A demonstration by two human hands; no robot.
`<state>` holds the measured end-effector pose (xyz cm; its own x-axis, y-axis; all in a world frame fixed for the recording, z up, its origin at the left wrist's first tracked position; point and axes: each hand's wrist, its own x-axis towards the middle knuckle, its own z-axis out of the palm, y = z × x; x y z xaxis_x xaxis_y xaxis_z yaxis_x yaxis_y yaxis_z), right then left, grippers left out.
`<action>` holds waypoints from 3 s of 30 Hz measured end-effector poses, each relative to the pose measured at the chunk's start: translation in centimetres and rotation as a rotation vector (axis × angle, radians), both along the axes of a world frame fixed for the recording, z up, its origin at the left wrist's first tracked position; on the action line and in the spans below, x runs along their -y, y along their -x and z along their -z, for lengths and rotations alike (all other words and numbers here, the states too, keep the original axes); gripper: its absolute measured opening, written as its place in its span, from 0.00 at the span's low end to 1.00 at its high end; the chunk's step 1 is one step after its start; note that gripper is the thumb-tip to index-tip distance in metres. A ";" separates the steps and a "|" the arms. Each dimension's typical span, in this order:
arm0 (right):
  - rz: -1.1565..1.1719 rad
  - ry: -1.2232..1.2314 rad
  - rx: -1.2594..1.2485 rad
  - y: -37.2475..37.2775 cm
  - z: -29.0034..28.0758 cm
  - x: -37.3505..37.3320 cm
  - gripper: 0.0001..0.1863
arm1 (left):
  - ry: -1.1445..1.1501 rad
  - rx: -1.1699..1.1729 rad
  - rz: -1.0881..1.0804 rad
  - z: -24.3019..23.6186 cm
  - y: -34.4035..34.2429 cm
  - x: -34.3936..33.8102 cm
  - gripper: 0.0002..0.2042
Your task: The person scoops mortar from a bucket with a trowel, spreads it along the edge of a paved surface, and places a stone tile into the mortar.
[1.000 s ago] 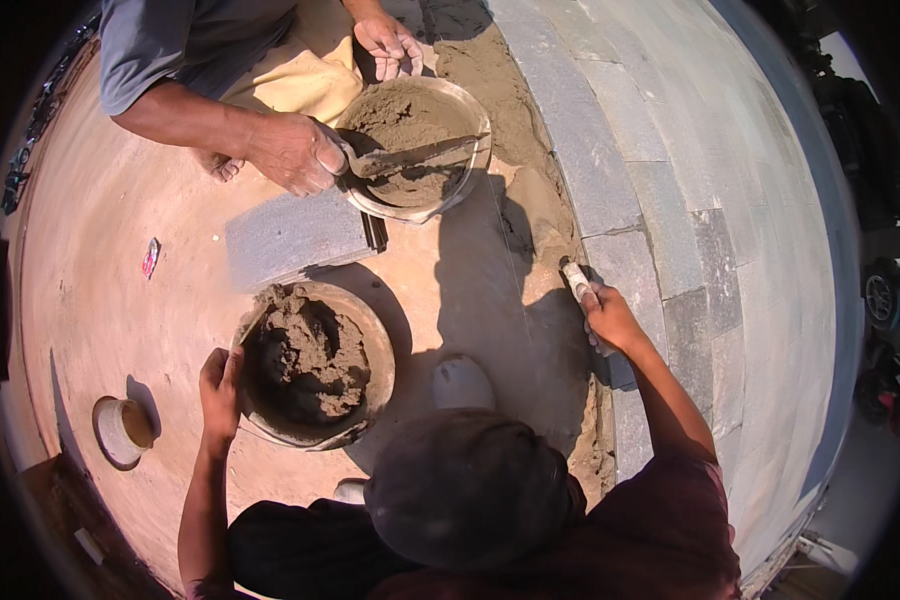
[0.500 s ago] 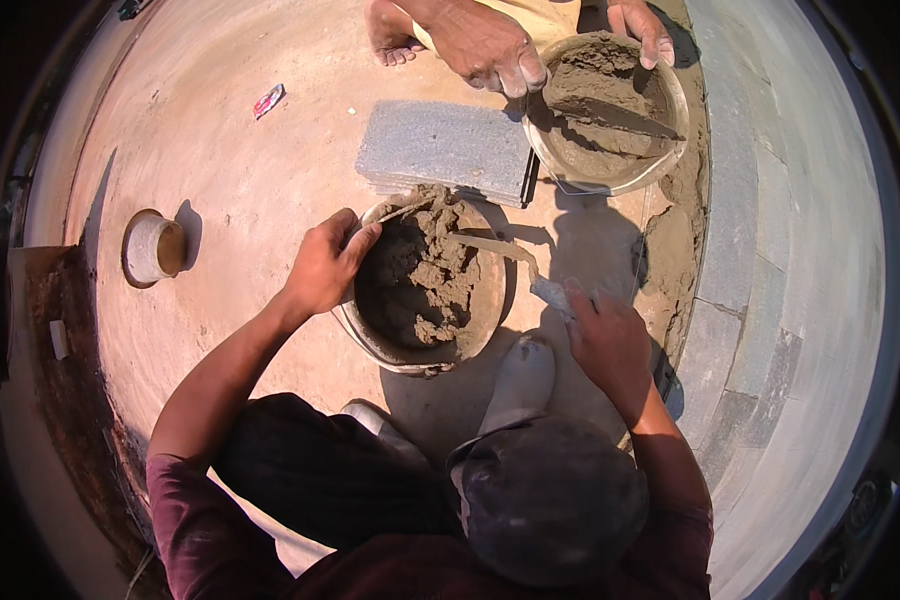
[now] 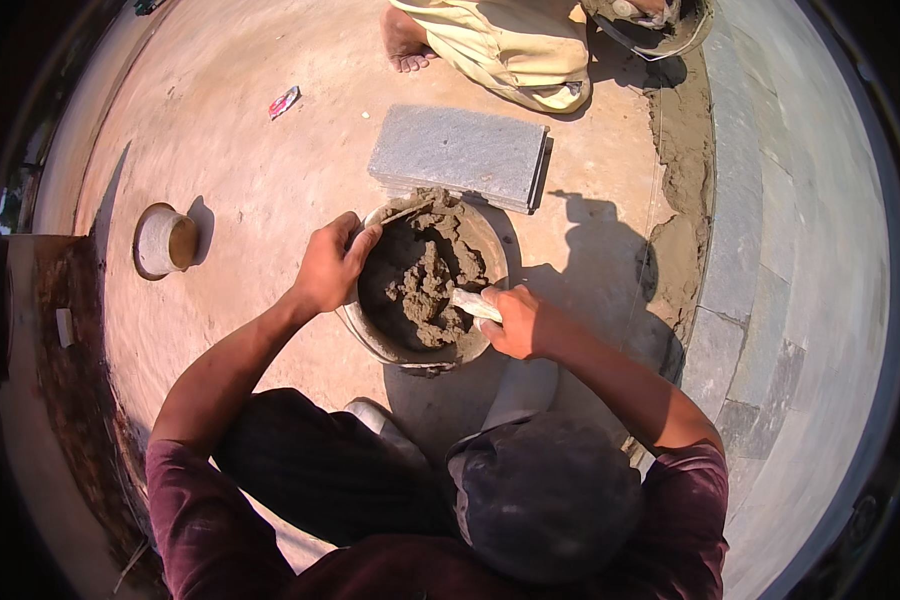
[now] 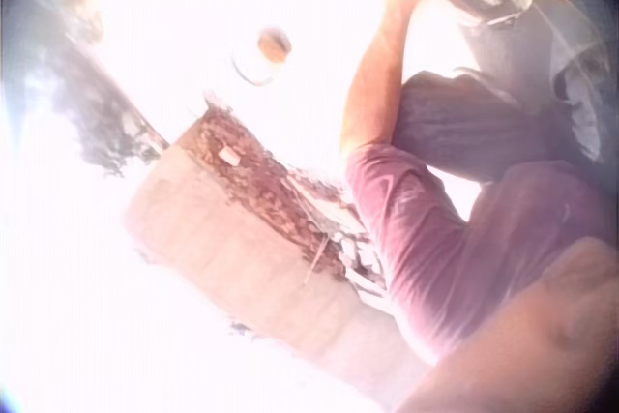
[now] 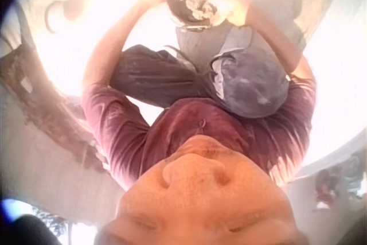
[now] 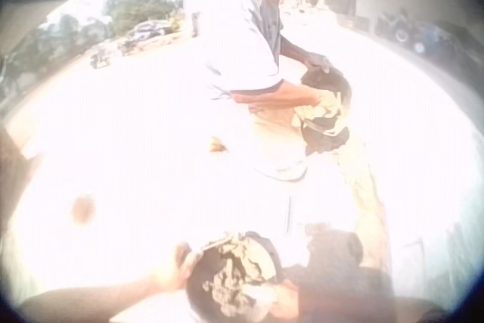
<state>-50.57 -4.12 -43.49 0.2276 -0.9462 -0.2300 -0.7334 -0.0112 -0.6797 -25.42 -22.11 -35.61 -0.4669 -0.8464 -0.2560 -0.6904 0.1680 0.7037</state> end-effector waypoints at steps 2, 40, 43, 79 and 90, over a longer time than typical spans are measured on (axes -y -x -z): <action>0.040 -0.113 0.167 -1.1 -0.2 -0.6 0.24 | 0.008 0.016 0.009 0.3 -0.4 -0.1 0.19; 0.709 0.002 0.438 2.4 -4.6 -14.6 0.18 | -0.160 -0.261 -0.012 2.6 -1.2 0.6 0.18; 0.755 0.063 0.327 5.6 -6.6 -16.6 0.17 | -0.178 -0.264 -0.021 2.4 -1.4 0.7 0.18; 1.314 0.139 -0.154 16.9 -4.6 -17.2 0.17 | -0.298 -0.255 -0.005 1.2 0.3 1.0 0.18; 1.016 -0.142 -0.137 15.9 -3.1 -22.5 0.17 | -0.241 -0.193 -0.006 1.7 -1.2 1.4 0.18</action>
<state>-66.46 18.41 -40.40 -0.6998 -0.6396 -0.3181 -0.4234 0.7300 -0.5364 -24.27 -23.49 -37.27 -0.5212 -0.7753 -0.3568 -0.5409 -0.0234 0.8408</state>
